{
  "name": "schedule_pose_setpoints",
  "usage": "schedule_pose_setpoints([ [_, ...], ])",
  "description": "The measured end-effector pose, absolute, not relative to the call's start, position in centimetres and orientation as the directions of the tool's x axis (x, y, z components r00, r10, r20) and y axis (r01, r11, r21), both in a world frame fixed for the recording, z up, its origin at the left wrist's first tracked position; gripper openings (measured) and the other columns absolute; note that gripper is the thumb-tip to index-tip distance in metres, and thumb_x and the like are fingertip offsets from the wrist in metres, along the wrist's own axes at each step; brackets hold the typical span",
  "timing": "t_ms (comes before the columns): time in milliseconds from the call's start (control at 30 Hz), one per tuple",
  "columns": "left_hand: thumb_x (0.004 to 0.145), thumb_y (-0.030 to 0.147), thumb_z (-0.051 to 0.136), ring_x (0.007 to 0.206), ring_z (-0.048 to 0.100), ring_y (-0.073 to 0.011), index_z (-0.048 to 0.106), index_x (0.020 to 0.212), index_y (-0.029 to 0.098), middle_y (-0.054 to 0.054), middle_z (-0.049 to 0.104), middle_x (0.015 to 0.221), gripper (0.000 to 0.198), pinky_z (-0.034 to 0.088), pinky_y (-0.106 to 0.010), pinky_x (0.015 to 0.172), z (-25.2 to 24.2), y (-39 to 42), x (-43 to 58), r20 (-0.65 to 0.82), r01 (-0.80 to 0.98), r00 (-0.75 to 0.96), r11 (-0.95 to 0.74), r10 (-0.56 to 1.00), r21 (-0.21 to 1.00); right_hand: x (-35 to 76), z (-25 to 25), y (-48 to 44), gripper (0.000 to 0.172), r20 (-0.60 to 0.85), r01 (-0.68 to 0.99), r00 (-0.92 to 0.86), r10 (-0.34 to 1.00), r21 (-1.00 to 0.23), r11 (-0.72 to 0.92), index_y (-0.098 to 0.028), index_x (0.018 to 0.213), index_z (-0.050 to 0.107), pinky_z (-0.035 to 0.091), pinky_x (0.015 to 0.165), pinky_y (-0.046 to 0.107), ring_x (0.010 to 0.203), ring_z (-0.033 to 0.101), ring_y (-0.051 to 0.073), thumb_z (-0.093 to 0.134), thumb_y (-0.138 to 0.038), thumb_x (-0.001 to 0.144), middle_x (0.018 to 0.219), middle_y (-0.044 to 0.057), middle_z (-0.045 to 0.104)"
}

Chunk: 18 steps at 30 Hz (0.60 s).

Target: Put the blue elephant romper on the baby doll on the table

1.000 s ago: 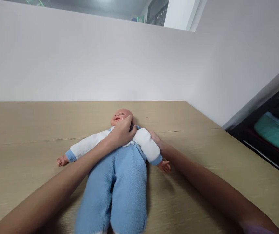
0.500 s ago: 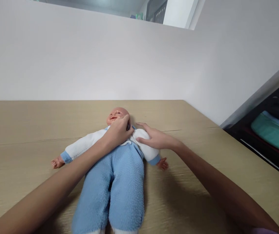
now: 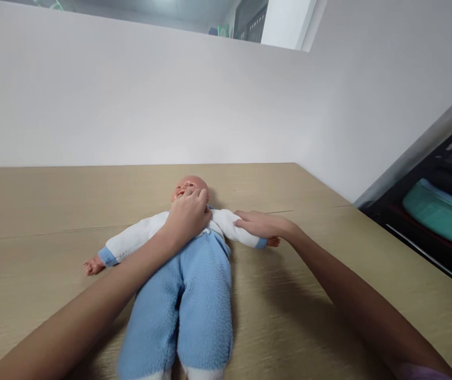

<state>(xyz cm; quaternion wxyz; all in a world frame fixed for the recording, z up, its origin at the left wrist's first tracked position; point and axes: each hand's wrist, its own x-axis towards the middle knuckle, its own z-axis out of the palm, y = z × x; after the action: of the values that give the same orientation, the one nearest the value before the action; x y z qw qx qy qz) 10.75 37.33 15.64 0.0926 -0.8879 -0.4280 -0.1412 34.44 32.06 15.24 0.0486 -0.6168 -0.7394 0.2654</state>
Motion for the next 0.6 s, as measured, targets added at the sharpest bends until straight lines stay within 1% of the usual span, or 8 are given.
schedule_pose_setpoints([
  [33, 0.099, 0.018, 0.054, 0.120, 0.066, -0.0368, 0.064, 0.111, 0.013, -0.020, 0.074, 0.117, 0.017, 0.053, -0.045, 0.098, 15.5, 37.4, 10.7, 0.331, 0.782, 0.598, -0.622, 0.730, -0.041, 33.9, 14.7, 32.0, 0.042, -0.227, 0.885, -0.230, 0.946, -0.453, 0.107, -0.022, 0.120, 0.068, 0.053, 0.083, 0.037, 0.098, 0.074, 0.031, 0.046, -0.055, 0.105, 0.117, 0.011, 0.080],
  [100, 0.100, 0.022, 0.055, 0.120, 0.066, -0.0374, 0.064, 0.112, 0.013, -0.021, 0.074, 0.119, 0.017, 0.053, -0.045, 0.098, 15.4, 37.7, 10.6, 0.336, 0.772, 0.606, -0.636, 0.721, -0.028, 33.0, 13.9, 31.7, 0.057, -0.148, 0.870, -0.250, 0.957, -0.468, 0.155, -0.022, 0.131, 0.064, 0.053, 0.087, 0.038, 0.107, 0.073, 0.033, 0.050, -0.070, 0.102, 0.127, 0.013, 0.078],
  [167, 0.101, 0.028, 0.059, 0.122, 0.066, -0.0392, 0.065, 0.112, 0.013, -0.022, 0.074, 0.120, 0.019, 0.053, -0.046, 0.098, 15.5, 37.9, 10.4, 0.325, 0.754, 0.623, -0.657, 0.711, -0.008, 32.7, 13.4, 31.6, 0.065, -0.090, 0.860, -0.279, 0.956, -0.466, 0.207, -0.023, 0.134, 0.063, 0.052, 0.085, 0.037, 0.107, 0.073, 0.034, 0.060, -0.075, 0.095, 0.129, 0.014, 0.077],
  [267, 0.101, 0.025, 0.061, 0.120, 0.067, -0.0402, 0.066, 0.109, 0.014, -0.023, 0.075, 0.118, 0.015, 0.053, -0.046, 0.095, 15.8, 37.9, 10.1, 0.283, 0.756, 0.623, -0.654, 0.729, 0.019, 33.6, 13.3, 32.1, 0.055, -0.049, 0.860, -0.344, 0.938, -0.417, 0.293, -0.025, 0.130, 0.067, 0.051, 0.083, 0.038, 0.105, 0.073, 0.034, 0.070, -0.065, 0.093, 0.123, 0.012, 0.079],
  [400, 0.099, 0.016, 0.055, 0.110, 0.070, -0.0383, 0.064, 0.109, 0.013, -0.024, 0.075, 0.115, 0.013, 0.053, -0.043, 0.086, 15.8, 37.6, 10.1, 0.286, 0.791, 0.580, -0.611, 0.762, 0.023, 35.5, 13.5, 33.3, 0.037, -0.069, 0.860, -0.423, 0.903, -0.346, 0.376, -0.027, 0.120, 0.072, 0.050, 0.086, 0.039, 0.103, 0.072, 0.033, 0.067, -0.056, 0.097, 0.115, 0.009, 0.080],
  [500, 0.098, 0.015, 0.055, 0.114, 0.069, -0.0394, 0.063, 0.111, 0.013, -0.024, 0.074, 0.117, 0.015, 0.053, -0.043, 0.087, 15.5, 37.8, 9.9, 0.304, 0.786, 0.583, -0.618, 0.753, 0.026, 35.3, 13.6, 33.3, 0.042, 0.018, 0.902, -0.387, 0.922, -0.198, 0.382, -0.022, 0.118, 0.074, 0.048, 0.095, 0.046, 0.108, 0.068, 0.038, 0.070, -0.058, 0.096, 0.115, 0.015, 0.077],
  [567, 0.101, 0.022, 0.056, 0.116, 0.067, -0.0397, 0.064, 0.109, 0.014, -0.024, 0.074, 0.116, 0.014, 0.052, -0.046, 0.092, 15.8, 38.3, 9.5, 0.304, 0.748, 0.615, -0.660, 0.728, 0.067, 34.3, 13.9, 32.4, 0.047, 0.116, 0.931, -0.341, 0.933, -0.097, 0.353, -0.019, 0.124, 0.073, 0.044, 0.102, 0.052, 0.116, 0.063, 0.042, 0.075, -0.055, 0.093, 0.120, 0.020, 0.073],
  [600, 0.103, 0.028, 0.056, 0.116, 0.067, -0.0389, 0.064, 0.108, 0.015, -0.022, 0.074, 0.114, 0.016, 0.052, -0.047, 0.094, 16.1, 38.6, 9.2, 0.291, 0.711, 0.644, -0.694, 0.707, 0.112, 33.7, 14.2, 31.8, 0.049, 0.165, 0.938, -0.326, 0.931, -0.063, 0.340, -0.017, 0.127, 0.071, 0.043, 0.104, 0.054, 0.119, 0.061, 0.043, 0.078, -0.051, 0.093, 0.124, 0.022, 0.071],
])
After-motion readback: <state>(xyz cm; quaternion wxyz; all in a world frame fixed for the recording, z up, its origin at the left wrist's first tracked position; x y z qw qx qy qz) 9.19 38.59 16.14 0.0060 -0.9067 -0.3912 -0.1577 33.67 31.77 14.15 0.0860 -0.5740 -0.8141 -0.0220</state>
